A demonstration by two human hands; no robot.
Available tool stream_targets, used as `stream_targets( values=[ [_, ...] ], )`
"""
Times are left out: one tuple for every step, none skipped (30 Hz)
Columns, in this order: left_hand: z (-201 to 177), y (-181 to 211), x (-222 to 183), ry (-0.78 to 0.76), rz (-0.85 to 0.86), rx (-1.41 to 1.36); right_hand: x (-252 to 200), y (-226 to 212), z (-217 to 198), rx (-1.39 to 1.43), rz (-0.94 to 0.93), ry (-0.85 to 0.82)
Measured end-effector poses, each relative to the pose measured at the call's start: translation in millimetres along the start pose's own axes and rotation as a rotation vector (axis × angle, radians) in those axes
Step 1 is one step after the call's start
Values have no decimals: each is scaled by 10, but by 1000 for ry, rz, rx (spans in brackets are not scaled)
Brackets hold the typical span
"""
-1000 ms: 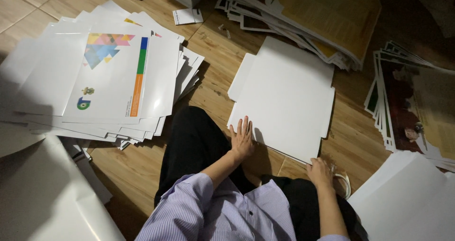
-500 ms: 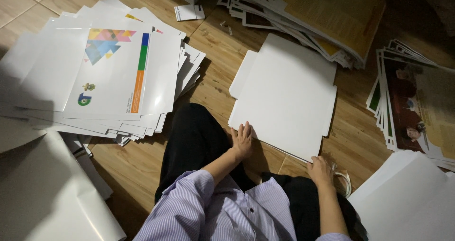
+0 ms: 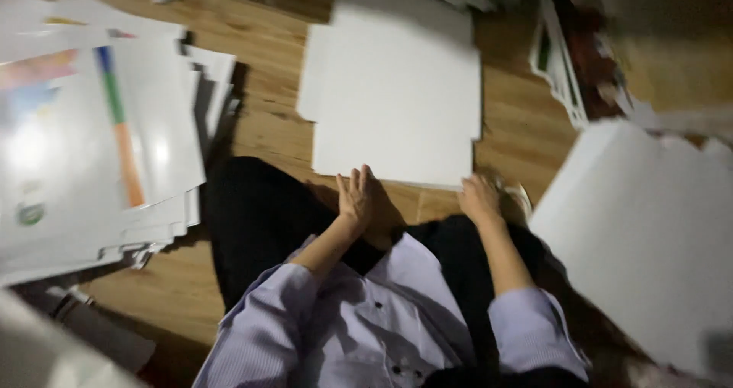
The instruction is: The person applies adhesive tape to the edges of printed cardstock sheets while sitting on the floor, handling the sheets one at a time and placing them in stacks.
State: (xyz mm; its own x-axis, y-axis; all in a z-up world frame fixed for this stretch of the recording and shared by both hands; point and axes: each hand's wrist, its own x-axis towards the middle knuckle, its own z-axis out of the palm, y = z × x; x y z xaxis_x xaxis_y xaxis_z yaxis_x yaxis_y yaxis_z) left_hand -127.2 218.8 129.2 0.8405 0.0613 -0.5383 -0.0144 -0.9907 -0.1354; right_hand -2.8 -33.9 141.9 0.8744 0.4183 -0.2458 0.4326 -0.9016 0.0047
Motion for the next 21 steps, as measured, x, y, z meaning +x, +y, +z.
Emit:
stream_targets(
  values=[
    [-85,76,-44,7,21,-5,29,-24,101,-103,-18,62],
    [-168,135,-75,16,36,-11,95,-51,206,-208,-41,125],
    [-205,248,-87,13,71,0,-27,-356,40,-206,-8,110],
    [-260,342,-91,55,91,-24,-91,-669,-149,-19,25,101],
    [-316,430,-97,96,112,-49,-125,-986,-343,169,59,97],
    [-266,472,-31,91,138,-44,-177,-1107,-411,169,85,87],
    [-216,516,35,82,125,-60,-218,-1229,-480,161,55,-43],
    [-159,551,97,69,107,-74,-244,-1363,-545,159,19,-174],
    [-136,463,79,60,129,-67,-224,-1265,-449,166,40,-184],
    [-119,352,72,59,49,-40,-193,-1183,-361,133,76,-190],
    [-104,235,61,59,-30,-11,-170,-1108,-275,99,111,-196],
    [134,72,120,56,-17,-6,-162,-974,-254,104,124,-201],
    [373,-95,178,238,-117,15,-160,-844,-234,94,209,-212],
    [623,-256,218,416,-219,30,-174,-718,-209,80,291,-227],
    [703,-360,262,410,-207,31,-162,-664,-189,82,300,-235],
    [798,-468,286,438,-289,-125,-159,-623,-158,149,338,-199],
    [897,-578,308,464,-372,-280,-159,-587,-125,215,377,-162],
    [761,-600,276,454,-370,-277,-81,-471,111,219,378,-172],
    [624,-625,240,376,-411,-497,-9,-363,348,283,452,-90],
    [479,-662,214,296,-454,-716,81,-262,579,346,522,-3],
    [621,-721,325,290,-458,-713,133,-125,782,349,520,-10]
  ],
)
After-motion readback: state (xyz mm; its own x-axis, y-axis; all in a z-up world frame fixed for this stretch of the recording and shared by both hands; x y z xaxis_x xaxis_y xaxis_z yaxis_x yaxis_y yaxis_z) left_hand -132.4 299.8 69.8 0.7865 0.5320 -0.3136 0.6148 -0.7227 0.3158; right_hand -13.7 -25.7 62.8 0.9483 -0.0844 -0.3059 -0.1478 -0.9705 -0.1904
